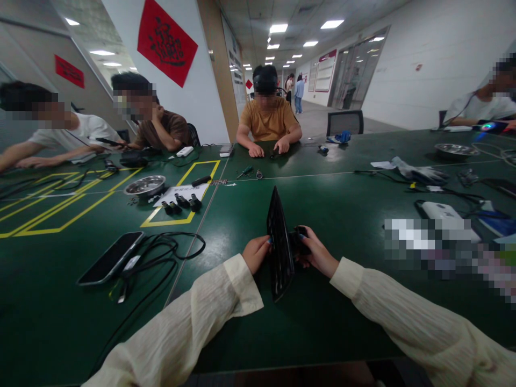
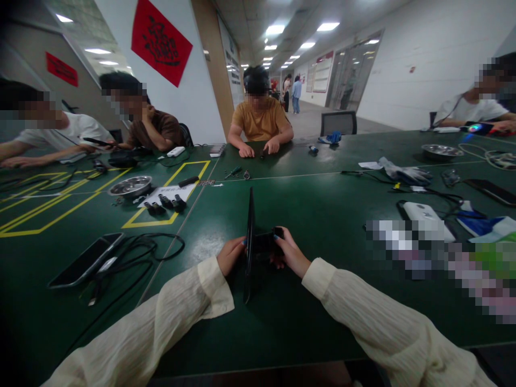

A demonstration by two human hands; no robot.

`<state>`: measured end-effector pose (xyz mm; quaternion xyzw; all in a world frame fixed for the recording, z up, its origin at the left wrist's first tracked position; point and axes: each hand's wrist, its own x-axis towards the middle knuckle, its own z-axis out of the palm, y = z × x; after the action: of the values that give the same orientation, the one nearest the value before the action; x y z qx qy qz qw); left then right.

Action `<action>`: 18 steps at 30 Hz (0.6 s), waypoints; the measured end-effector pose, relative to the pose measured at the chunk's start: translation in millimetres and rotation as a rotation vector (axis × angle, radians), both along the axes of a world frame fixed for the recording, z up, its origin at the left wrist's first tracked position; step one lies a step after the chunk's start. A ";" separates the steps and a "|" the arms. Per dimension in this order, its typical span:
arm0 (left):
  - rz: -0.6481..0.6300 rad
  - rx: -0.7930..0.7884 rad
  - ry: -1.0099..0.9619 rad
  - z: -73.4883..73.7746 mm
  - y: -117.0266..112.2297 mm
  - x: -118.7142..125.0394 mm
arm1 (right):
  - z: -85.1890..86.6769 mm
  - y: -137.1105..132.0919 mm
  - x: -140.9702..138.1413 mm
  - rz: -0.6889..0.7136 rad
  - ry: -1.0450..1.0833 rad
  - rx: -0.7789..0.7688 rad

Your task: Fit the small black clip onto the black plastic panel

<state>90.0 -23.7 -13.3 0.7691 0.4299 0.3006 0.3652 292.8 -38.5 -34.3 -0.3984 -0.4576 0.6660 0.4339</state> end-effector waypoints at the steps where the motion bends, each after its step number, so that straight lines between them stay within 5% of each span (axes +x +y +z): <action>1: -0.010 0.009 0.008 0.1 0.0 -0.3 | 0.1 -0.1 0.1 -0.001 0.003 -0.003; 18: -0.030 0.097 0.058 -4.7 1.9 -0.9 | -4.9 2.4 -0.9 -0.020 0.002 -0.004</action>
<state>89.1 -21.8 -17.9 0.8007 0.4134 0.2932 0.3193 291.9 -36.1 -39.2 -0.4031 -0.4516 0.6631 0.4403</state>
